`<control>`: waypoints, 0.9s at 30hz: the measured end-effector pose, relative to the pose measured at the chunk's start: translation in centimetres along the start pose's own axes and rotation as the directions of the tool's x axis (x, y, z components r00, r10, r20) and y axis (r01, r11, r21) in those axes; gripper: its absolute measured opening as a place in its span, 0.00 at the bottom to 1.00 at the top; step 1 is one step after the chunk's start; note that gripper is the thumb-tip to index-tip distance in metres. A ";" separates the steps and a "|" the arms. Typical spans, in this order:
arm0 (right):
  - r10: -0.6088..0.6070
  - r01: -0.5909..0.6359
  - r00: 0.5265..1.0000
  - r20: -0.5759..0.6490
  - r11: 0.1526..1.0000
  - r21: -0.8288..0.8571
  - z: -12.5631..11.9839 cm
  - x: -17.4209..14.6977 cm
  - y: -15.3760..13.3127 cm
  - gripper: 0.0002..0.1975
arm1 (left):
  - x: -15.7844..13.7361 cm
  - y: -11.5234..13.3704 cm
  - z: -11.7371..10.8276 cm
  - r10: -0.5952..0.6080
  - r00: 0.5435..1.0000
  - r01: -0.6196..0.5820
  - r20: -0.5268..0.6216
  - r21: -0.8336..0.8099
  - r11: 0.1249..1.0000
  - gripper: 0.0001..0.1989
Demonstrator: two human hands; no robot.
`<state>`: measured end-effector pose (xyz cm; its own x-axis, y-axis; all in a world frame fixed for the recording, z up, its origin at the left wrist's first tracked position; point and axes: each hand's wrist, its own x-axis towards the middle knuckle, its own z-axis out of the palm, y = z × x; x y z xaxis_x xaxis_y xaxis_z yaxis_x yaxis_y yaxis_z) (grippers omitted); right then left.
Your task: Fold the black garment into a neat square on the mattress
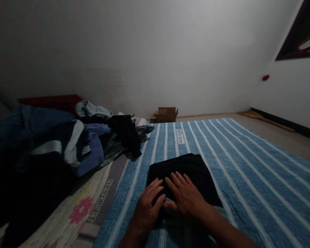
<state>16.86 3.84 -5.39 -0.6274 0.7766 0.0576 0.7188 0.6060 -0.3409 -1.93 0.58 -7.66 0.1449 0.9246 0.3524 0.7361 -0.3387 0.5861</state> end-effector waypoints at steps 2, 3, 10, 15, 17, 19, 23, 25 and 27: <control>0.009 -0.009 1.000 0.010 1.000 0.005 0.5 -0.1 -0.3 0.40 | -0.2 -0.1 0.2 -0.045 0.999 0.044 -0.019 -0.040 0.998 0.14; 0.011 -0.011 1.000 0.011 1.000 0.004 0.7 -0.1 -0.3 0.40 | -0.3 -0.1 0.3 -0.074 0.997 0.072 -0.025 -0.057 0.996 0.14; 0.030 -0.030 0.999 -0.015 0.999 -0.016 0.8 -0.1 -0.6 0.39 | -0.2 0.2 -0.4 -0.483 0.873 0.468 -0.068 -0.157 0.870 0.32; 0.048 -0.045 0.987 -0.154 0.999 0.021 0.8 -1.2 -0.9 0.35 | 0.3 -0.1 -1.1 -0.667 0.744 0.641 0.045 -0.332 0.692 0.41; 0.101 -0.086 0.956 -0.274 0.994 0.069 0.6 -2.3 0.0 0.30 | 0.6 0.0 -1.5 -0.681 0.730 0.653 0.058 -0.351 0.671 0.42; 0.222 -0.170 0.890 -0.399 0.972 0.161 0.3 -3.9 1.8 0.25 | 0.9 0.2 -1.9 -0.692 0.718 0.670 0.073 -0.342 0.659 0.45; 0.641 -0.454 0.677 -0.363 0.751 0.480 -0.6 -7.2 6.1 0.28 | 1.4 0.1 -2.4 -0.711 0.692 0.710 0.127 -0.301 0.637 0.48; 0.766 -0.553 0.627 -0.142 0.566 0.611 -0.9 -8.5 7.5 0.33 | 1.5 -0.4 -2.5 -0.712 0.688 0.716 0.141 -0.289 0.636 0.47; 0.775 -0.576 0.631 0.023 0.448 0.683 -0.9 -9.2 8.2 0.37 | 1.7 -0.9 -2.5 -0.710 0.688 0.716 0.148 -0.295 0.633 0.44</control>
<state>28.78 1.75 -7.90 0.1544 0.9559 -0.2497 0.4789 -0.2935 -0.8273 -3.97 1.99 -5.79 -0.3252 0.9027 -0.2817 0.3747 0.3965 0.8381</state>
